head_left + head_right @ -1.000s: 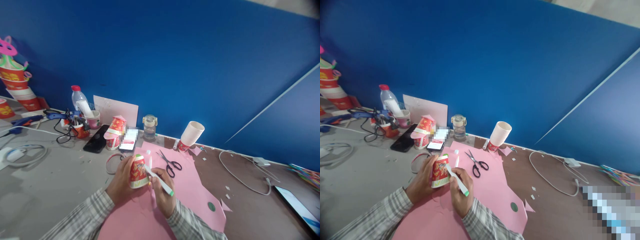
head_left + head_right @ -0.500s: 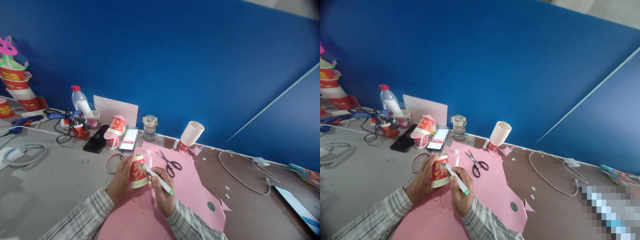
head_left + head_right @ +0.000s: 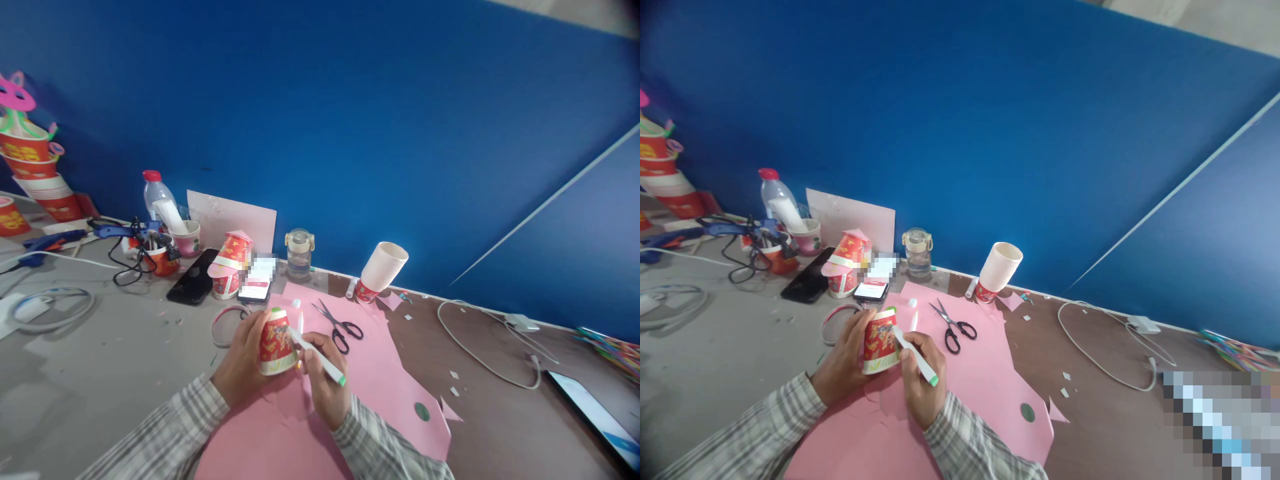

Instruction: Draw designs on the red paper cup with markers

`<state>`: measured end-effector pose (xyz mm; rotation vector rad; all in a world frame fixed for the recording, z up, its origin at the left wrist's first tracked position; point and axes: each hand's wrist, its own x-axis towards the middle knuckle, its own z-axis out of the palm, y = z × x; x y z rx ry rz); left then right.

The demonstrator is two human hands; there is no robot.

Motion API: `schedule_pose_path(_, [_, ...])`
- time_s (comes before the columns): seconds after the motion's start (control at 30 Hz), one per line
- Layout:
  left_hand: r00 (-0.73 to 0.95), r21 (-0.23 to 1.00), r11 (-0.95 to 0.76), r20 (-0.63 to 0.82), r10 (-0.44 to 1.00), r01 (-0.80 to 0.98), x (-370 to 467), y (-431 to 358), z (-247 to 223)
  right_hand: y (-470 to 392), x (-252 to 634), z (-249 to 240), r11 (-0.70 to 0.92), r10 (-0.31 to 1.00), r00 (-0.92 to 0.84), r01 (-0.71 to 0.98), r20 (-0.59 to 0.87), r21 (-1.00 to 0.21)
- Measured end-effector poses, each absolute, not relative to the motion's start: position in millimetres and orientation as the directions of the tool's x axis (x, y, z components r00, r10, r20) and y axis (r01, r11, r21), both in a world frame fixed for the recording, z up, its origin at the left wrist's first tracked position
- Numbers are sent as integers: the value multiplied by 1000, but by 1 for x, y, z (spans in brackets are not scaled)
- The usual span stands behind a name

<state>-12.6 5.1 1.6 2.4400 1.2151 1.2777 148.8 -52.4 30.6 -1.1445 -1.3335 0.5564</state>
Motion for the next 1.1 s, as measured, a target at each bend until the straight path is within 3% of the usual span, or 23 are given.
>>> schedule_pose_path(0.47, [320,439,-670,635,703,599,-12,4,3,-54,148,28,391,871,227,214,435,-895])
schedule_pose_path(1.1, [325,409,-683,656,681,605,-12,4,3,-54,148,28,392,875,178,284,450,-875])
